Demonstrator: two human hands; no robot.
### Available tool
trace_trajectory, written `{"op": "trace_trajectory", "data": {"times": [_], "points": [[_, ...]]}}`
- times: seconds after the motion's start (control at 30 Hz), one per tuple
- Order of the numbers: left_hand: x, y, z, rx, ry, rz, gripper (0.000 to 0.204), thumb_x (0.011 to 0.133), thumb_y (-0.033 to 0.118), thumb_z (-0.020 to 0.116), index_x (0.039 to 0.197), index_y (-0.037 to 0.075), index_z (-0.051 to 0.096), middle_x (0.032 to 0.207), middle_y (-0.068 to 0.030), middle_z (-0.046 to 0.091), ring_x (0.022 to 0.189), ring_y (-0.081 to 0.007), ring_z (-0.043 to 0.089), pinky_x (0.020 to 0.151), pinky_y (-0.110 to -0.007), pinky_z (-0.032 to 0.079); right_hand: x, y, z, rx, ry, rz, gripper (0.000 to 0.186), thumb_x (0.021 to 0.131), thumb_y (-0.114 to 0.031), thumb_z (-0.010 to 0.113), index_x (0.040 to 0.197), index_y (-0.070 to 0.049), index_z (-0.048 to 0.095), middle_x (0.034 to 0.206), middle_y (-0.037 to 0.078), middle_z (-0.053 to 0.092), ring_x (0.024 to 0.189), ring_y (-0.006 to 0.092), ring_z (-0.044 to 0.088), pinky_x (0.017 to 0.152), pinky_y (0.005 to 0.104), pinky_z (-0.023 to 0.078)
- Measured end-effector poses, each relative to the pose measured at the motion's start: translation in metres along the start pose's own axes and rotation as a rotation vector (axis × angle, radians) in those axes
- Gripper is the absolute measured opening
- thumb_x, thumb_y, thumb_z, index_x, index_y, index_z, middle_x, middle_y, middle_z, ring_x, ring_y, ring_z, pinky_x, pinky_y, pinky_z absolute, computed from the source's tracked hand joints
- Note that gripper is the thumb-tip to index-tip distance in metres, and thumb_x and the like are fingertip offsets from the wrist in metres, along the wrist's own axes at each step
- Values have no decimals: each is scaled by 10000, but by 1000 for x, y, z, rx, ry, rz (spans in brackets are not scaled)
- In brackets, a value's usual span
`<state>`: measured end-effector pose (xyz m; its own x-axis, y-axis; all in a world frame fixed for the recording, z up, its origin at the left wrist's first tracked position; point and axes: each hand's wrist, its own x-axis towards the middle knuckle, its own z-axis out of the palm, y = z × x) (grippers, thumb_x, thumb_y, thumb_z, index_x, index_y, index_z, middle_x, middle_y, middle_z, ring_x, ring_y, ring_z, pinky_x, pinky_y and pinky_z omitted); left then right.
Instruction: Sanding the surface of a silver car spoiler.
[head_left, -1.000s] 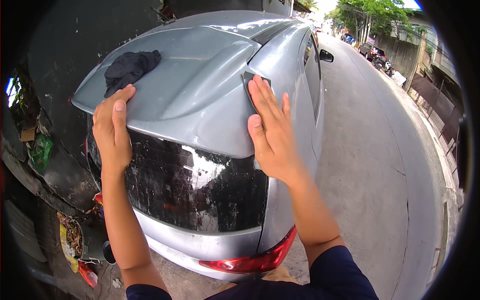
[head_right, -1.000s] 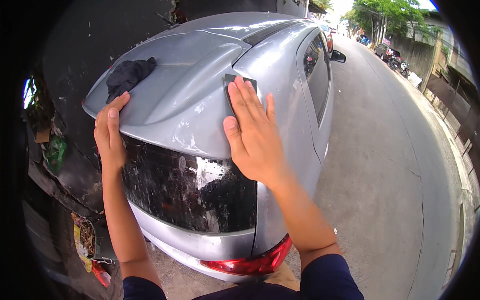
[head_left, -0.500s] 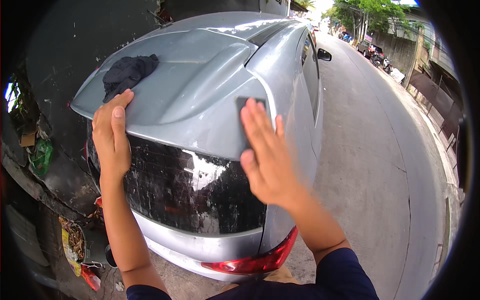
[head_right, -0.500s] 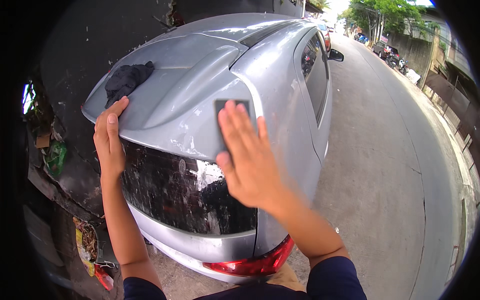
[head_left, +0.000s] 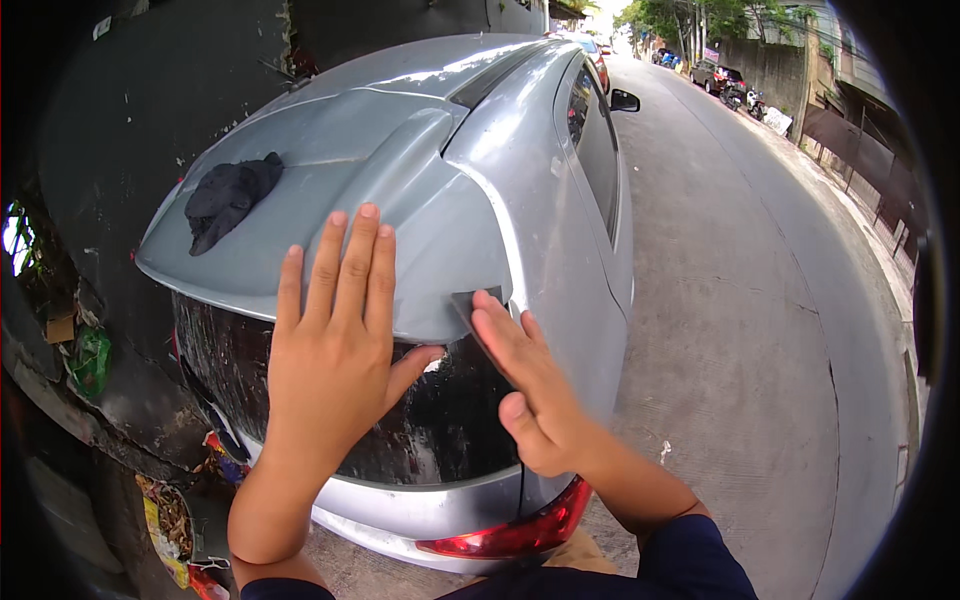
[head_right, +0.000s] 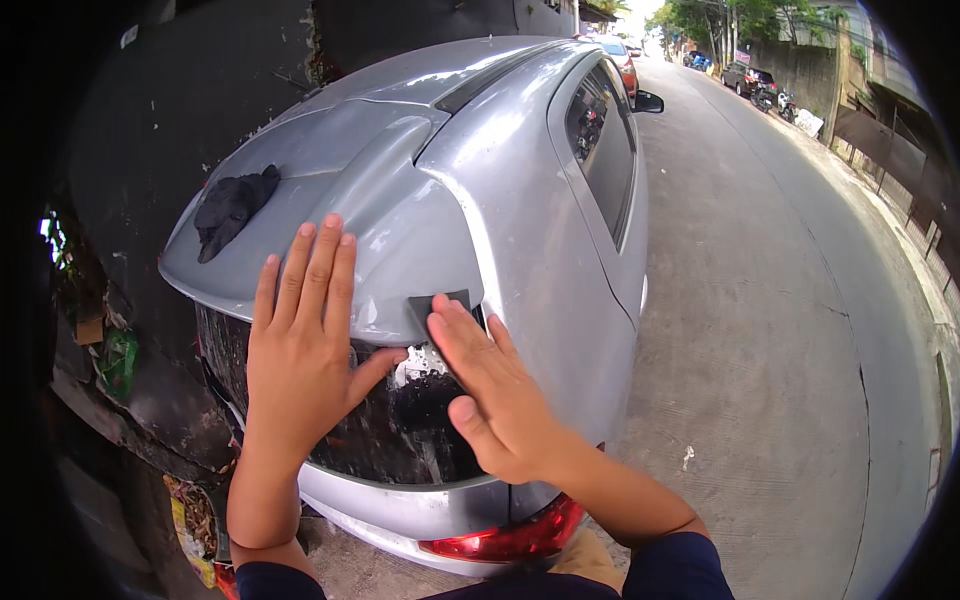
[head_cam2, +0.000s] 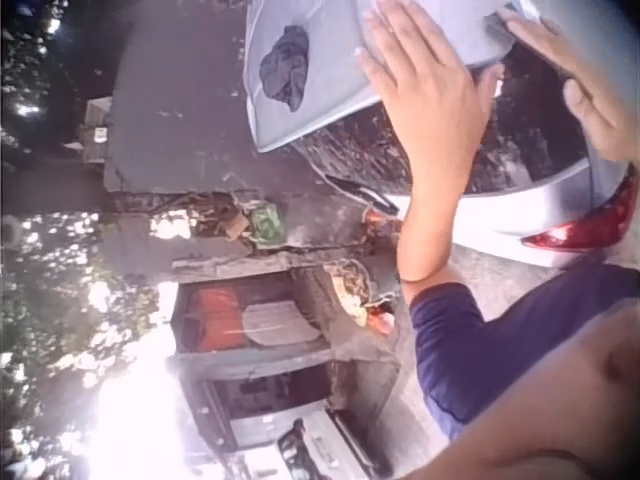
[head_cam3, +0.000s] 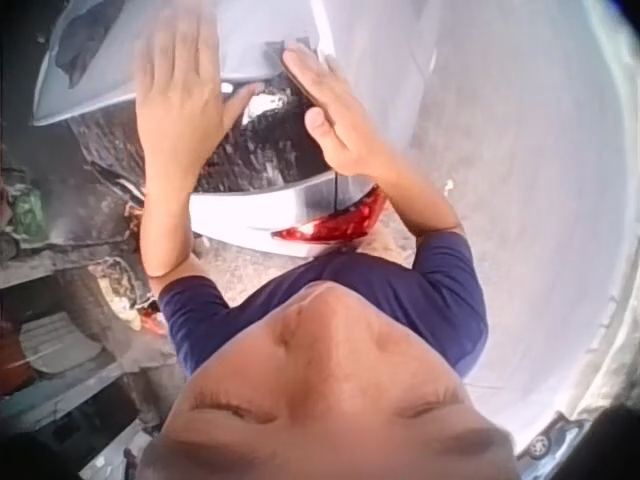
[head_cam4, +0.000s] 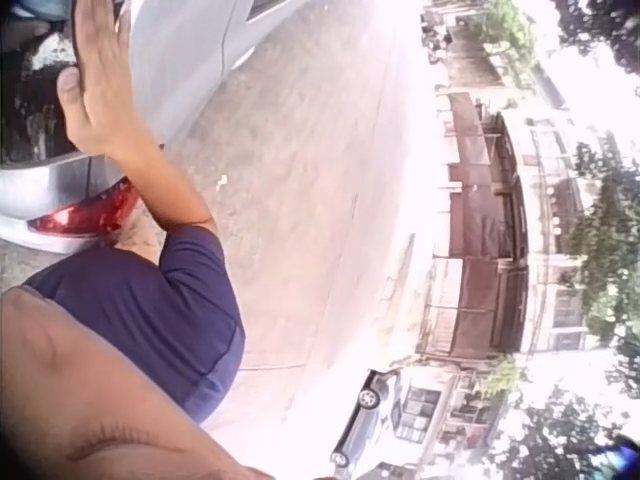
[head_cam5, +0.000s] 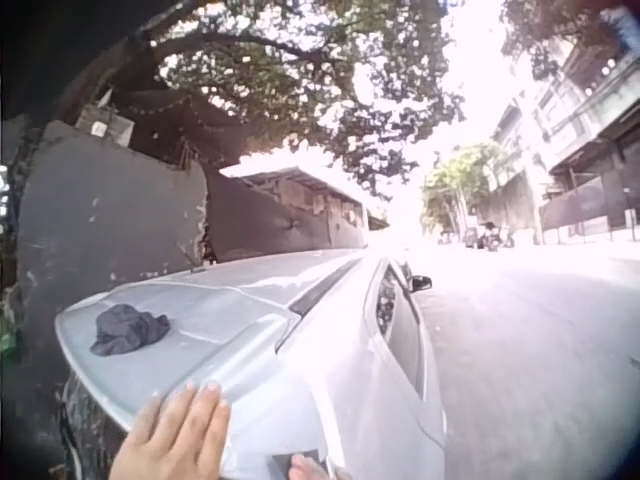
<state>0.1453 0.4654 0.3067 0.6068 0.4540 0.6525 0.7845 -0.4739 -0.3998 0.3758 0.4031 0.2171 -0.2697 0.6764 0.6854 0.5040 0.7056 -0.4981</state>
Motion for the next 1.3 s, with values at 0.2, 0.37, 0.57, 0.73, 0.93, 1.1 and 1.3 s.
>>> {"op": "trace_trajectory", "data": {"times": [0.2, 0.37, 0.57, 0.73, 0.93, 1.1, 1.3], "points": [[53, 49, 12, 105, -112, 87, 1093, 828, 556, 826, 1636, -71, 441, 1752, -239, 384, 1622, -365, 391, 1318, -559, 304, -14, -7, -11, 702, 571, 187, 918, 1153, -522, 492, 1783, -43, 26, 1799, 144, 302, 1659, 289, 319, 1326, 556, 293], [37, 62, 39, 381, 12, 348, 608, 1036, 241, 543, 1590, -9, 556, 1687, -195, 506, 1586, -337, 456, 1331, -485, 319, -17, -2, -11, 640, 474, 173, 810, 1182, -483, 459, 1777, -33, 142, 1850, 151, 148, 1679, 292, 252, 1329, 520, 288], [3, 29, 7, 94, -23, 315, 688, 965, 283, 696, 1615, 110, 555, 1677, -114, 528, 1576, -339, 467, 1315, -500, 354, 14, 11, -36, -75, 364, -138, 621, 1166, -316, 504, 1679, 25, 421, 1785, 223, 338, 1660, 380, 320, 1331, 529, 264], [-12, -13, -16, -101, -1, -26, 874, 826, 265, 890, 1613, 107, 545, 1663, -101, 539, 1547, -337, 498, 1252, -533, 442, 104, 10, -57, -348, 85, -356, 579, 1078, -182, 584, 1619, 11, 512, 1721, 226, 434, 1611, 458, 374, 1308, 549, 312], [-41, -35, -16, -224, 125, -5, 777, 866, 388, 867, 1536, 77, 624, 1583, -120, 622, 1486, -357, 571, 1230, -537, 443, 128, 12, -51, -389, -144, -432, 694, 864, -47, 654, 1551, -5, 568, 1586, 180, 567, 1516, 415, 489, 1287, 525, 360], [-71, -92, 39, -276, 368, -109, 691, 951, 406, 800, 1510, 41, 622, 1543, -161, 639, 1441, -375, 594, 1242, -541, 403, 137, 4, -41, -275, -193, -445, 690, 822, -38, 598, 1511, -13, 590, 1576, 185, 562, 1456, 400, 532, 1281, 562, 355], [-103, -82, 143, -451, 791, -551, 780, 1045, 268, 691, 1669, -49, 346, 1744, -325, 288, 1615, -496, 307, 1327, -563, 221, 141, 13, -63, -372, -149, -399, 730, 766, -185, 557, 1472, -8, 613, 1536, 177, 601, 1489, 389, 524, 1340, 597, 185]]}}
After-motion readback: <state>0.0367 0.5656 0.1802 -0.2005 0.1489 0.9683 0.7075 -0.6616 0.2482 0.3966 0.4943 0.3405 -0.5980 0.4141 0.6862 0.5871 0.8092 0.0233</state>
